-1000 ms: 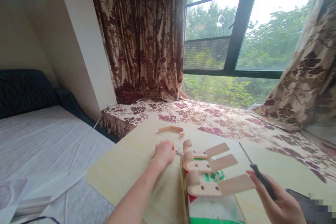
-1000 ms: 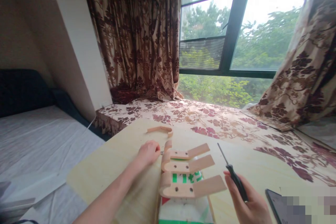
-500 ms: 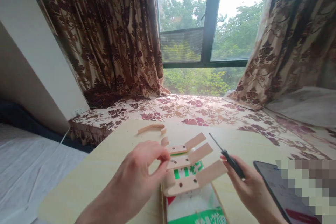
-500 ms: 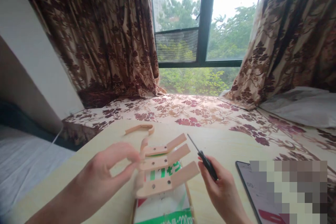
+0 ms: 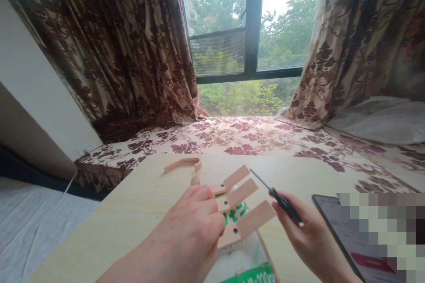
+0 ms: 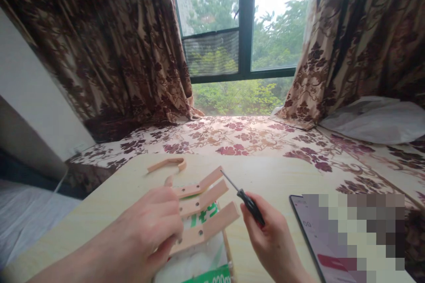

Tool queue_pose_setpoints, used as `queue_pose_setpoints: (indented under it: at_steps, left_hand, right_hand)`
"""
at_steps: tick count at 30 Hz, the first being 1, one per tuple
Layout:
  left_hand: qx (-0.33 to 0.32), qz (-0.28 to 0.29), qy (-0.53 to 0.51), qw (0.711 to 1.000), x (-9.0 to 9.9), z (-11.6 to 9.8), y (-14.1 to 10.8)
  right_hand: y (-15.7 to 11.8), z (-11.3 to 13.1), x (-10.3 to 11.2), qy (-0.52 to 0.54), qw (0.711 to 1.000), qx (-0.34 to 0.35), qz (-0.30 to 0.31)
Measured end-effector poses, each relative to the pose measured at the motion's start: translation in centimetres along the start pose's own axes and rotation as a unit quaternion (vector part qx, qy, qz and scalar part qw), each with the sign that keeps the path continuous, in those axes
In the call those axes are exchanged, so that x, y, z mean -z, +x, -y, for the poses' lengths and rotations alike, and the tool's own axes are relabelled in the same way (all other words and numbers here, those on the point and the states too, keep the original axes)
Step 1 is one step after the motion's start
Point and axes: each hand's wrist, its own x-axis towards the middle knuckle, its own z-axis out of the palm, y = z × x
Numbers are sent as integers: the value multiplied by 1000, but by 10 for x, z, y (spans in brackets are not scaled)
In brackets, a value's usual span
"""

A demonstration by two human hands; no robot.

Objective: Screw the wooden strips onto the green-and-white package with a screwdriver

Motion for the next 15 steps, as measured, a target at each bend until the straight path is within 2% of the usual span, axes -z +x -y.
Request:
queue_pose_setpoints:
  at_steps: [4,6,9,15]
  left_hand:
    - [13,-16,56,998,-11,3,-2]
    - [-5,-34,68,997,-18,8,-4]
    - [-32,-77,66,994,-33,17,-9]
    - [-2,-109,47,993,-46,25,-14]
  right_hand:
    - [-1,2,0,12,1000,-4,10]
    - [-2,4,-1,25,999,-26,9]
    - [-4,9,-2,41,997,-57,5]
    - [-3,15,1,32,994,-105,-9]
